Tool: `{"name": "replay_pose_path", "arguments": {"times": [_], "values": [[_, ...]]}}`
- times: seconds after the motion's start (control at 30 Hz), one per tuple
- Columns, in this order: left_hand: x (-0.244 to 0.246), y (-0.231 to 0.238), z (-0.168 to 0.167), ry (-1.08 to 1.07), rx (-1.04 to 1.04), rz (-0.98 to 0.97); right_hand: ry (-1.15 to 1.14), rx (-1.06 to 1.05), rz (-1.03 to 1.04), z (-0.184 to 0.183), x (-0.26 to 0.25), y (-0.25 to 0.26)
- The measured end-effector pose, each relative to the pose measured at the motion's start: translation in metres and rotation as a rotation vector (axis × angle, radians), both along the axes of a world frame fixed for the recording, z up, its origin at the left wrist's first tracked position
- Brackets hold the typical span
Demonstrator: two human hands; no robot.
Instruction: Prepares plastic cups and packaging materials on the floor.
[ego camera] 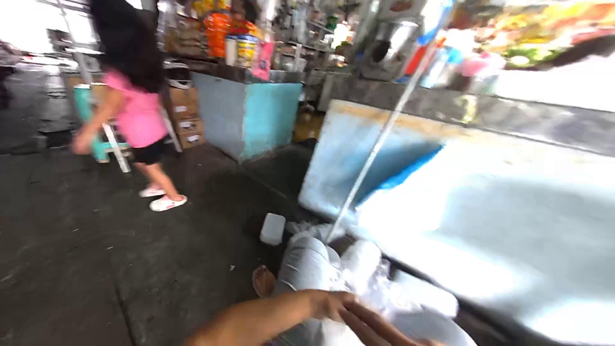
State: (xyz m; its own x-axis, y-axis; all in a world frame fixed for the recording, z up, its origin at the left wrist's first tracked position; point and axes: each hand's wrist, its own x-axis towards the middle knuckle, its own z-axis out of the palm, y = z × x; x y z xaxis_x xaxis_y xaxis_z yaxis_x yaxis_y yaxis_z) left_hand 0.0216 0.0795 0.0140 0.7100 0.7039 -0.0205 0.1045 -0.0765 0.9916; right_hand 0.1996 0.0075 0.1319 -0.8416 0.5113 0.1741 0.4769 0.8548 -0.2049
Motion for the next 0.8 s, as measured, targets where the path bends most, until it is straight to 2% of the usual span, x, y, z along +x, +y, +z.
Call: {"name": "replay_pose_path", "arguments": {"times": [0.07,0.17,0.23,0.33,0.4,0.53,0.6,0.67,0.73,0.8], "values": [[0.001,-0.002,0.003,0.072,0.025,-0.044,-0.209,0.008,-0.104,-0.024,0.001,0.008],[0.007,0.000,0.023,0.102,-0.110,-0.144,-0.304,-0.067,-0.247,-0.037,0.013,0.028],[0.003,0.006,0.025,0.113,-0.090,-0.257,-0.181,0.088,-0.156,-0.050,0.026,0.035],[-0.005,0.017,0.022,0.039,0.134,-0.452,-0.020,0.424,-0.007,-0.065,0.046,0.046],[-0.011,0.021,0.027,0.027,0.316,-0.421,0.024,0.429,-0.028,-0.066,0.059,0.052],[-0.008,0.031,0.050,0.186,0.778,0.029,0.178,0.167,-0.283,-0.060,0.079,0.061],[0.001,0.035,0.069,0.267,0.882,0.194,0.318,-0.007,-0.424,-0.057,0.078,0.063],[0.012,0.042,0.082,0.276,0.958,0.334,0.554,-0.297,-0.499,-0.055,0.068,0.060],[0.022,0.053,0.093,0.216,1.001,0.430,0.948,-0.670,-0.431,-0.057,0.048,0.051],[0.034,0.063,0.099,0.078,1.065,0.491,1.384,-1.091,-0.194,-0.060,0.022,0.041]]}}
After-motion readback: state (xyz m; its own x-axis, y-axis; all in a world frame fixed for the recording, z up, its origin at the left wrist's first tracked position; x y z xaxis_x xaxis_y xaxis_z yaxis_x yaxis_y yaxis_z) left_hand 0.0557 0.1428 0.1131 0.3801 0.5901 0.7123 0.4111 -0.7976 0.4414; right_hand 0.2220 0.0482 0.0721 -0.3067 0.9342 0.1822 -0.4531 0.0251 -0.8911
